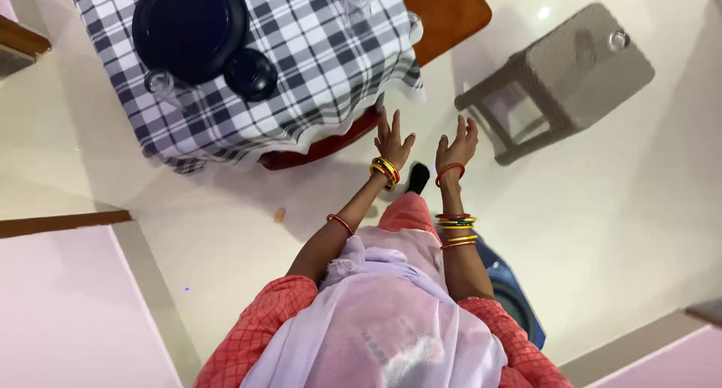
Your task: The person repeatedly picks up black plates, a glass, and a black bowl from a dining table and places them onto nearby stools. The person handles each item one at a time, moving them from the table to the stools in a repetitive sequence.
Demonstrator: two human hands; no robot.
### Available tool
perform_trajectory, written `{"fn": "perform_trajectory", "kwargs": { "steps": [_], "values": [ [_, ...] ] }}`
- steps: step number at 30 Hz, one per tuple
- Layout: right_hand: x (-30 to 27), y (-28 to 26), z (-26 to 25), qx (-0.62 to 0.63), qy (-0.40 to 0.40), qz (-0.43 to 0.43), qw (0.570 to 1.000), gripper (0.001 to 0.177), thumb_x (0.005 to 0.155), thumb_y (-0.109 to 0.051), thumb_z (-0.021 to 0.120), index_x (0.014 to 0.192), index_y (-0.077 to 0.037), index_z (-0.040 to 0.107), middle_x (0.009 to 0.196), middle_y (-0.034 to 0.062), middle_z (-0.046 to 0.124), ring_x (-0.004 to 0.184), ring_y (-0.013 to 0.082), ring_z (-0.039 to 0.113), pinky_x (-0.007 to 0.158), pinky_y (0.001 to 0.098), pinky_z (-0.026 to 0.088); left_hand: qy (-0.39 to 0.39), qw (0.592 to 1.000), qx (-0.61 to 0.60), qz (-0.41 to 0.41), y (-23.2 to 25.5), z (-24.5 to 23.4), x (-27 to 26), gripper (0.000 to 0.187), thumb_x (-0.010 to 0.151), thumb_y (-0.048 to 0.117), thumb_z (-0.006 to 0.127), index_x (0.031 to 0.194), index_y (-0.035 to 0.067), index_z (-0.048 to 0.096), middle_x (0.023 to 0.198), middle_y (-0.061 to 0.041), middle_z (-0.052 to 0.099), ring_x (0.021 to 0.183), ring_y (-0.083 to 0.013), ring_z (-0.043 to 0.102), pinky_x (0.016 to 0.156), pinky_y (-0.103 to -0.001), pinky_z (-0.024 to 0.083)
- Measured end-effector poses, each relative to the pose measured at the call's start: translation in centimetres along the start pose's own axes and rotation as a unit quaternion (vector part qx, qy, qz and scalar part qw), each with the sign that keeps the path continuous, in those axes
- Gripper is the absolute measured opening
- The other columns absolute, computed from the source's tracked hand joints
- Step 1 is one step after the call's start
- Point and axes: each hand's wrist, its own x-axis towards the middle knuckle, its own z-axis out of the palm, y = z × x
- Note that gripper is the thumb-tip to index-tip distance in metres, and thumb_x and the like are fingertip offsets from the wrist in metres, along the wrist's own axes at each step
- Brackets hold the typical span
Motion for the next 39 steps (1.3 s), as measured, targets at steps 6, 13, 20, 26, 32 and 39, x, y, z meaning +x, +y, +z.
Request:
{"fn": "perform_trajectory", "kwargs": {
  "steps": [6, 13, 20, 26, 32, 39],
  "values": [
    [12.1, 1.6, 0.3, 0.039, -0.045, -0.044, 0.997, 0.063, 0.089, -0.001, 0.072, 0.148, -0.006, 0.051, 0.153, 0.0244, 0.043, 0.14, 0.0435, 0.042, 0.115, 0.0511, 0.037, 0.095, 0.995, 0.002, 0.023, 5.3, 3.8, 9.0, 0.091, 0.092, 0.043, 0.071, 0.164, 0.024, 0.019, 0.173, -0.015, 0.003, 0.158, -0.0413, 0.01, 0.116, -0.071, 0.021],
    [25.3, 1.1, 0.3, 0.049, -0.115, -0.07, 0.99, 0.062, 0.09, 0.0, 0.071, 0.148, -0.006, 0.05, 0.154, 0.0237, 0.042, 0.141, 0.0429, 0.041, 0.116, 0.0496, 0.037, 0.16, 0.986, -0.029, 0.032, 10.7, 7.9, 18.8, 0.089, 0.091, 0.039, 0.072, 0.163, 0.017, 0.024, 0.171, -0.021, 0.007, 0.156, -0.0428, 0.018, 0.12, -0.06, 0.024],
    [34.8, 0.5, 4.5, 0.092, -0.151, -0.109, 0.978, 0.064, 0.089, 0.001, 0.07, 0.149, -0.005, 0.048, 0.155, 0.023, 0.041, 0.141, 0.0418, 0.041, 0.117, 0.0484, 0.037, 0.207, 0.978, -0.009, -0.013, 11.6, 8.3, 28.0, 0.086, 0.091, 0.037, 0.074, 0.161, 0.015, 0.029, 0.17, -0.023, 0.012, 0.155, -0.042, 0.024, 0.119, -0.051, 0.029],
    [42.9, 0.2, 9.9, 0.098, -0.166, -0.185, 0.964, 0.065, 0.089, -0.001, 0.071, 0.15, -0.006, 0.048, 0.155, 0.022, 0.042, 0.142, 0.0417, 0.04, 0.117, 0.0487, 0.037, 0.281, 0.959, -0.032, -0.025, 10.5, 8.0, 38.1, 0.084, 0.093, 0.039, 0.073, 0.161, 0.013, 0.031, 0.169, -0.026, 0.017, 0.154, -0.0442, 0.025, 0.124, -0.049, 0.027],
    [52.8, -1.7, 15.9, 0.086, -0.192, -0.232, 0.95, 0.067, 0.087, 0.0, 0.072, 0.15, -0.007, 0.049, 0.155, 0.0212, 0.043, 0.142, 0.0408, 0.04, 0.116, 0.0487, 0.037, 0.332, 0.941, -0.047, -0.038, 10.0, 6.2, 49.3, 0.083, 0.095, 0.04, 0.069, 0.161, 0.01, 0.03, 0.168, -0.028, 0.021, 0.155, -0.0448, 0.024, 0.126, -0.05, 0.025],
    [61.8, -3.6, 22.2, 0.104, -0.215, -0.271, 0.933, 0.066, 0.089, -0.003, 0.072, 0.151, -0.009, 0.048, 0.156, 0.0203, 0.044, 0.144, 0.041, 0.041, 0.119, 0.0482, 0.037, 0.382, 0.921, -0.047, -0.068, 9.2, 4.2, 58.2, 0.083, 0.094, 0.043, 0.07, 0.16, 0.01, 0.032, 0.167, -0.03, 0.019, 0.153, -0.0471, 0.024, 0.123, -0.053, 0.027]
  ]
}}
